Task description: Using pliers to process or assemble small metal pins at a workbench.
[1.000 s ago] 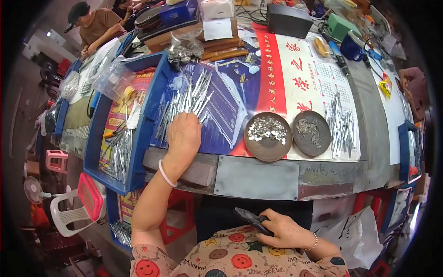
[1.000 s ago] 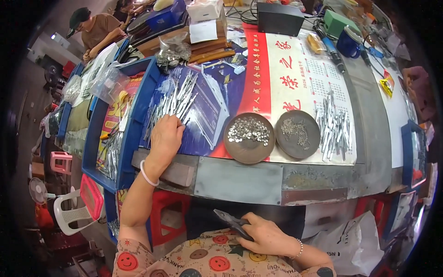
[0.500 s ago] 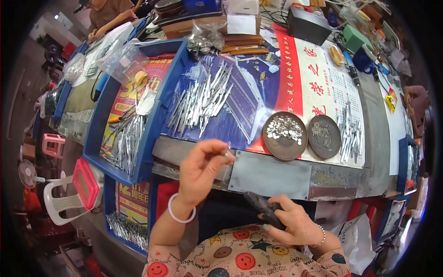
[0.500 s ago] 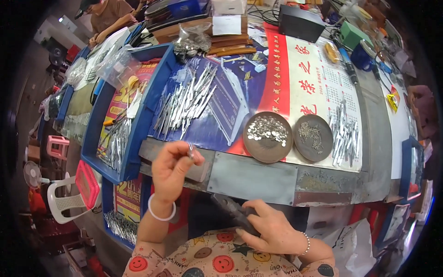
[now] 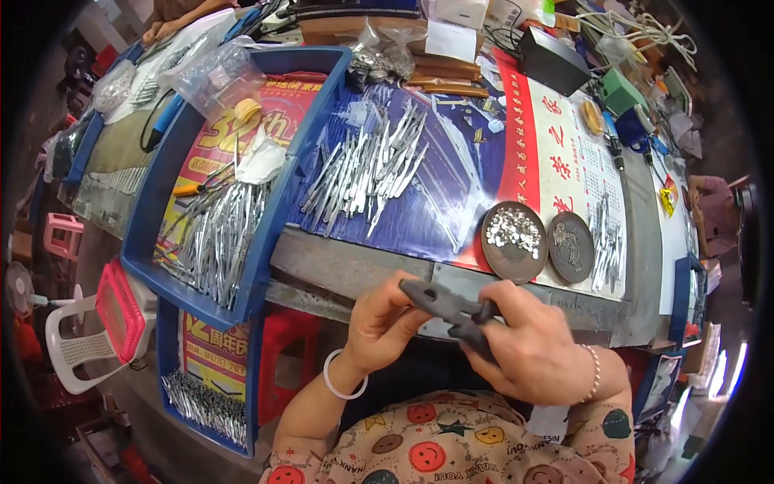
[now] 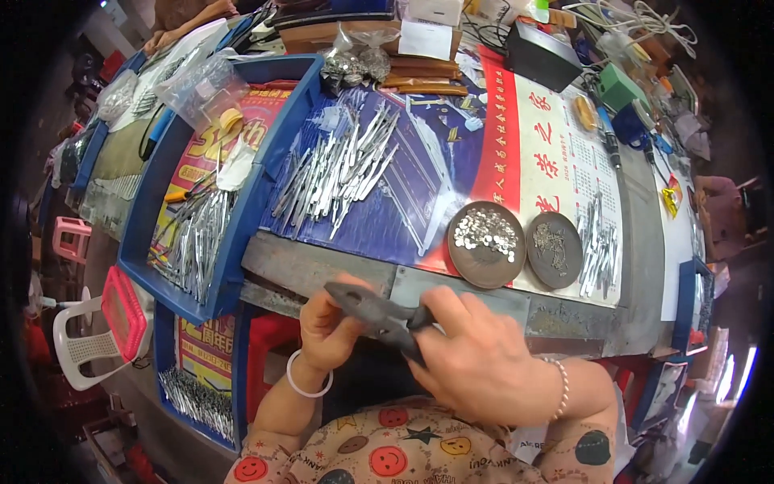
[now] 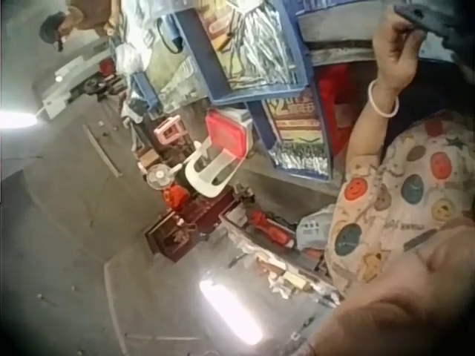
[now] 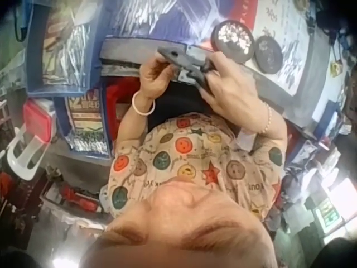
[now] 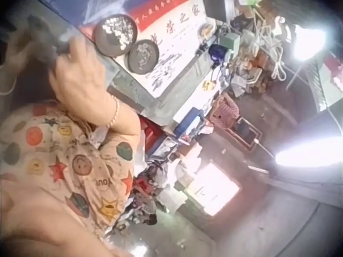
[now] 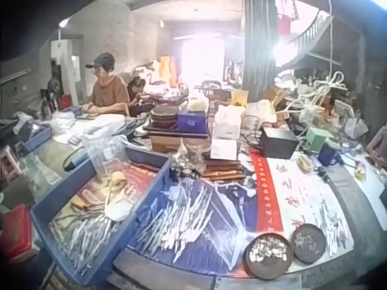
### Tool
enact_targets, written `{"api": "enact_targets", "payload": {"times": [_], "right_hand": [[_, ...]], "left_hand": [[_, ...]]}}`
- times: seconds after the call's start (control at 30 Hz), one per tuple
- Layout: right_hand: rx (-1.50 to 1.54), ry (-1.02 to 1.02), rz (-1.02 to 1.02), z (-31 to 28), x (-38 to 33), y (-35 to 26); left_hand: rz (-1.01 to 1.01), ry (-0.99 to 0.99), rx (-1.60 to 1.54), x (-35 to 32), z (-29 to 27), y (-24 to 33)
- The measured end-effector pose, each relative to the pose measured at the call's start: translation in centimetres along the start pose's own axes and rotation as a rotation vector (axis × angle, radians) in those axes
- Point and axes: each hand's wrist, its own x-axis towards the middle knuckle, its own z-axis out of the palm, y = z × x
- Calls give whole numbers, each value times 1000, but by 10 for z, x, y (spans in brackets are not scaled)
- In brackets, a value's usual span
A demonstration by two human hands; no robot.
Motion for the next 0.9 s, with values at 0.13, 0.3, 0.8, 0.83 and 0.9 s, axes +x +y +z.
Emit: {"api": "enact_targets", "payload": {"times": [0.13, 0.3, 0.8, 0.83, 0.9], "right_hand": [[59, 307, -94, -19, -7, -9], [45, -34, 55, -9, -5, -6], [62, -37, -9, 30, -69, 22], [46, -21, -12, 32, -70, 23], [34, 3, -6, 33, -74, 25]], "left_hand": [[-12, -13, -7, -2, -4, -3], [-78, 66, -29, -7, 1, 8], [-629, 242, -284, -30, 34, 48], [-630, 241, -236, -30, 36, 48], [-641, 218, -199, -31, 42, 49]]}}
